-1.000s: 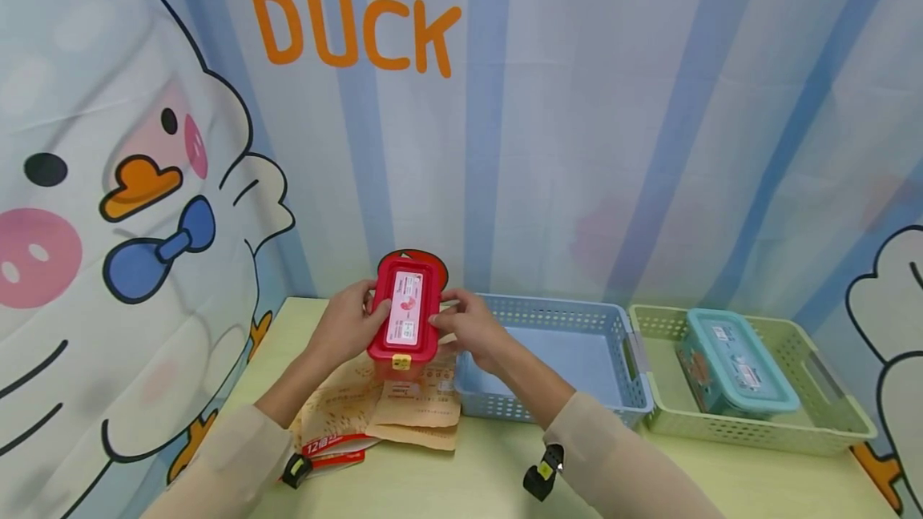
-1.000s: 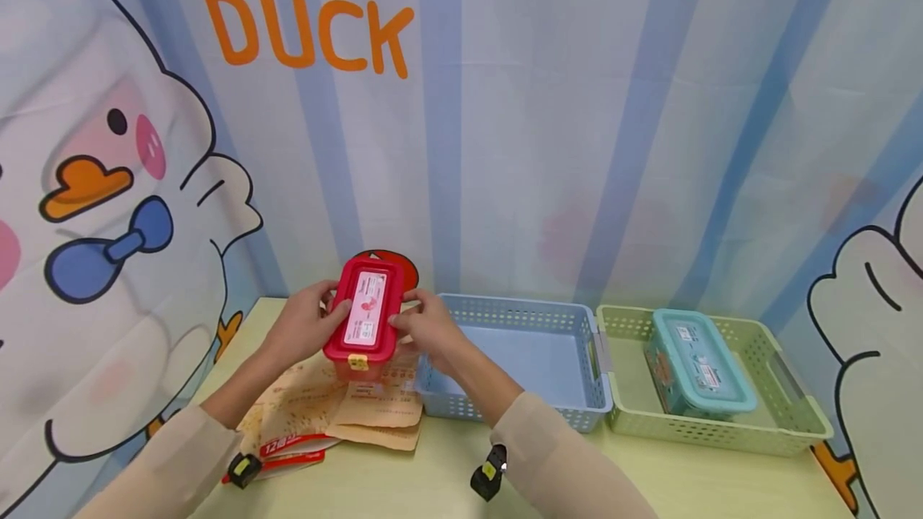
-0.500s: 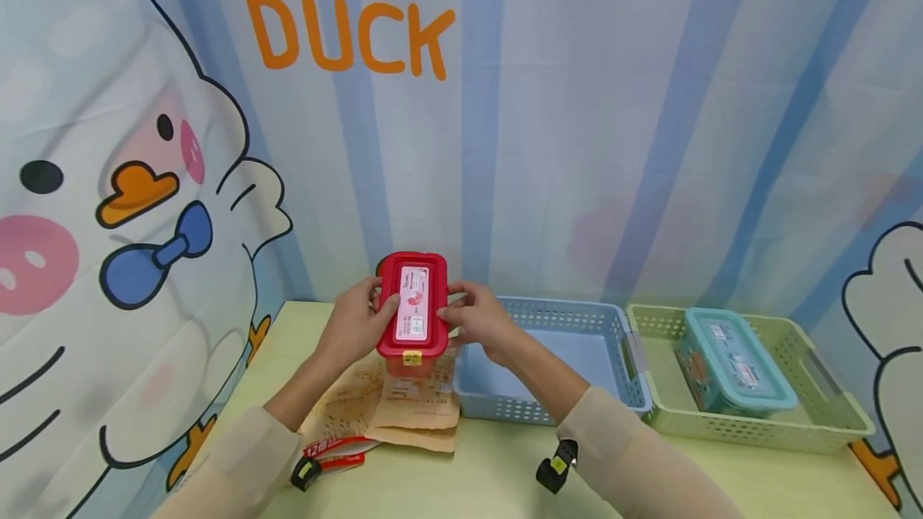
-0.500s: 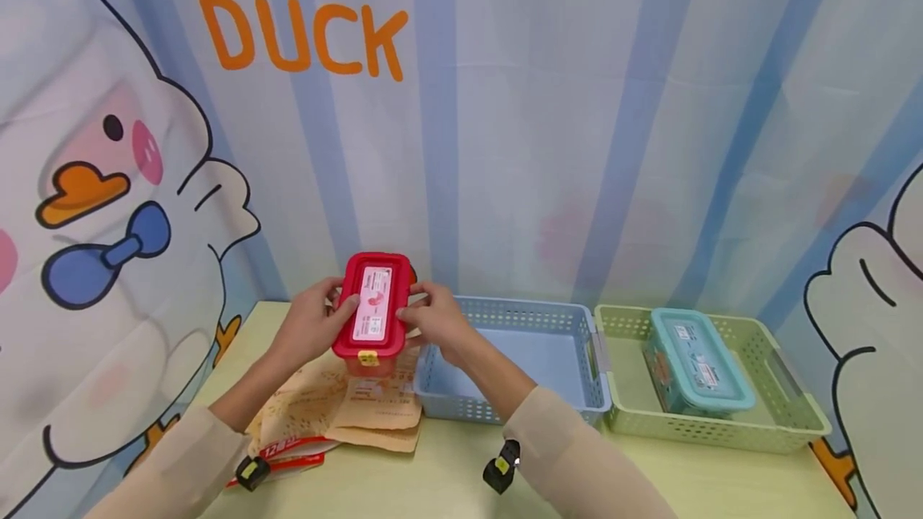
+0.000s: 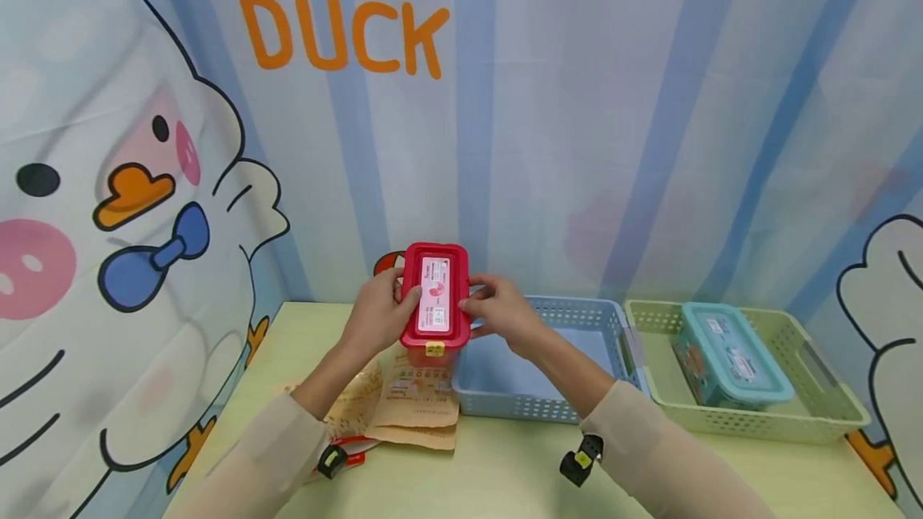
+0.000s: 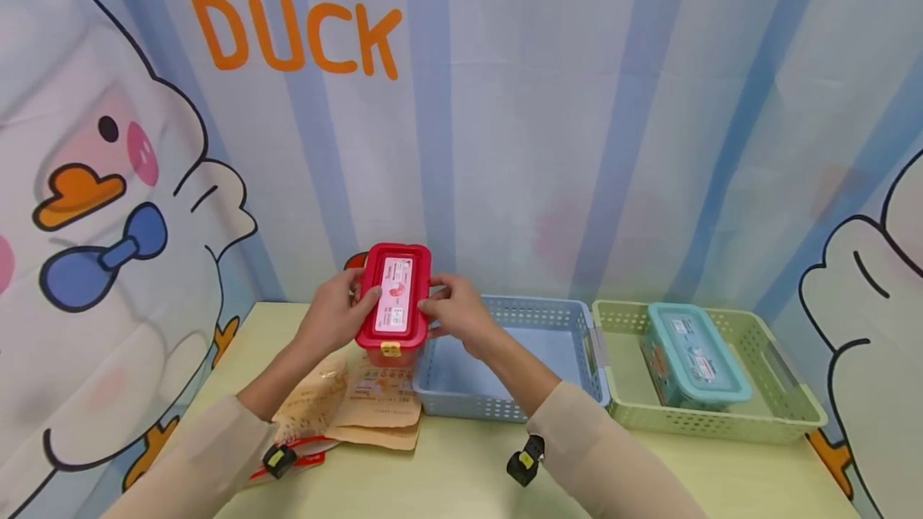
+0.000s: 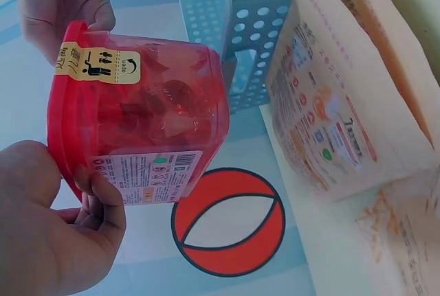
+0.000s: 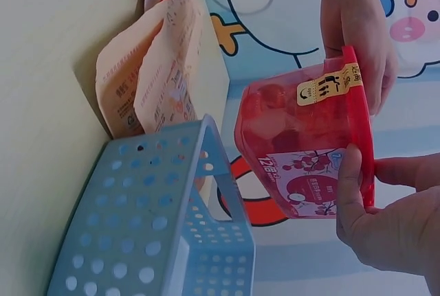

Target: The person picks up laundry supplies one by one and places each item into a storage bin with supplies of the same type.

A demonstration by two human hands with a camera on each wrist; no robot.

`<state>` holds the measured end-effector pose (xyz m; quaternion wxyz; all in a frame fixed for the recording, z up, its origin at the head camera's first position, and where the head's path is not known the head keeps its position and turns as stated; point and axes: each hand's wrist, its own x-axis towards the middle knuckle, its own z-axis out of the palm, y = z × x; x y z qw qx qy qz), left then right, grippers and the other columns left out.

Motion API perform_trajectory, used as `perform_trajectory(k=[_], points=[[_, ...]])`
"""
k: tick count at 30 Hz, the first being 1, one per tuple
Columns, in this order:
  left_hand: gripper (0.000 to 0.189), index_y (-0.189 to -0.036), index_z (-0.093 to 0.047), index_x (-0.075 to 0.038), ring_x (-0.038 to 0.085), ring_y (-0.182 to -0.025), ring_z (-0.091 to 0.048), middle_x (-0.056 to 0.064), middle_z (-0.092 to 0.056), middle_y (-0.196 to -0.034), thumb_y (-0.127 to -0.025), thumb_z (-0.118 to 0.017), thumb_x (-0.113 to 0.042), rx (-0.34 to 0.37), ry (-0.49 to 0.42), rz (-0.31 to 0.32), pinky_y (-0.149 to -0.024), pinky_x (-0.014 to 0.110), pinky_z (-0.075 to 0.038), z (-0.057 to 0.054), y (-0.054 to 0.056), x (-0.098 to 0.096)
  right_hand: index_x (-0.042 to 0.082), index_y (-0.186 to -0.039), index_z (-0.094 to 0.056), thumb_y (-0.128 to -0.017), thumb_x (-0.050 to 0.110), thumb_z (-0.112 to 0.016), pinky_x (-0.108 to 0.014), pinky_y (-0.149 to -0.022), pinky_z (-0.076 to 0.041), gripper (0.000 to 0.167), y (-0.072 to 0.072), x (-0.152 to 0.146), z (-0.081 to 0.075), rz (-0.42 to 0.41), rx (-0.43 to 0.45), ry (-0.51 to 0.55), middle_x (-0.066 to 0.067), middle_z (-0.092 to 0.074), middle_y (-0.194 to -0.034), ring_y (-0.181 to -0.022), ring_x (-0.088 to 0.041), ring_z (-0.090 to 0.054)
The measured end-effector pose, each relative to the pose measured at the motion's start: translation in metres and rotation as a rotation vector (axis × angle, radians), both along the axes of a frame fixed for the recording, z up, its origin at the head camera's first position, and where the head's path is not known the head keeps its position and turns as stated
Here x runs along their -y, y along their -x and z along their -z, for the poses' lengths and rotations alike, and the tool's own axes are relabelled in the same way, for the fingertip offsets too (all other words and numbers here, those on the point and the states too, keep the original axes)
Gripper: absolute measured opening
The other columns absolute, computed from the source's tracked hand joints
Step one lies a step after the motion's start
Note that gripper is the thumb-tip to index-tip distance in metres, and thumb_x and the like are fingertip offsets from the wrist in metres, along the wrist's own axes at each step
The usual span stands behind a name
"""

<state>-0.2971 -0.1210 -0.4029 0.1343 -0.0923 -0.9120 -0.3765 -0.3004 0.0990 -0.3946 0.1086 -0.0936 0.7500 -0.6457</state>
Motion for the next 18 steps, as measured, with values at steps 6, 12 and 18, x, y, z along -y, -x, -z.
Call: perform_trajectory(k=[6, 12, 18], points=[[0.054, -0.143, -0.056, 0.006, 0.019, -0.075, -0.06, 0.009, -0.063, -0.093, -0.102, -0.072, -0.025, -0.011, 0.009, 0.025, -0.068, 0.033, -0.059, 0.0, 0.003, -0.009, -0.002, -0.149, -0.051, -0.101, 0.008, -0.069, -0.046, -0.076, -0.065, 0.053, 0.001, -0.013, -0.003, 0.0, -0.008, -0.006, -0.02, -0.06, -0.116, -0.088, -0.026, -0.07], [0.05, -0.138, -0.059, 0.005, 0.018, -0.074, -0.064, 0.009, -0.066, -0.093, -0.102, -0.072, -0.027, -0.031, 0.013, 0.054, -0.071, 0.036, -0.061, -0.001, 0.006, -0.02, -0.002, -0.149, -0.051, -0.1, 0.009, -0.07, -0.044, -0.075, -0.065, 0.054, 0.001, -0.026, -0.006, 0.0, -0.03, -0.022, -0.021, -0.059, -0.118, -0.09, -0.027, -0.07], [0.05, -0.139, -0.059, 0.003, 0.02, -0.086, -0.07, 0.012, -0.07, -0.108, -0.102, -0.073, -0.027, -0.034, -0.018, 0.089, -0.078, 0.039, -0.064, -0.002, 0.007, -0.032, -0.002, -0.15, -0.051, -0.1, 0.009, -0.07, -0.044, -0.076, -0.065, 0.054, 0.0, -0.039, -0.012, 0.008, -0.057, -0.046, -0.021, -0.059, -0.119, -0.091, -0.027, -0.069]])
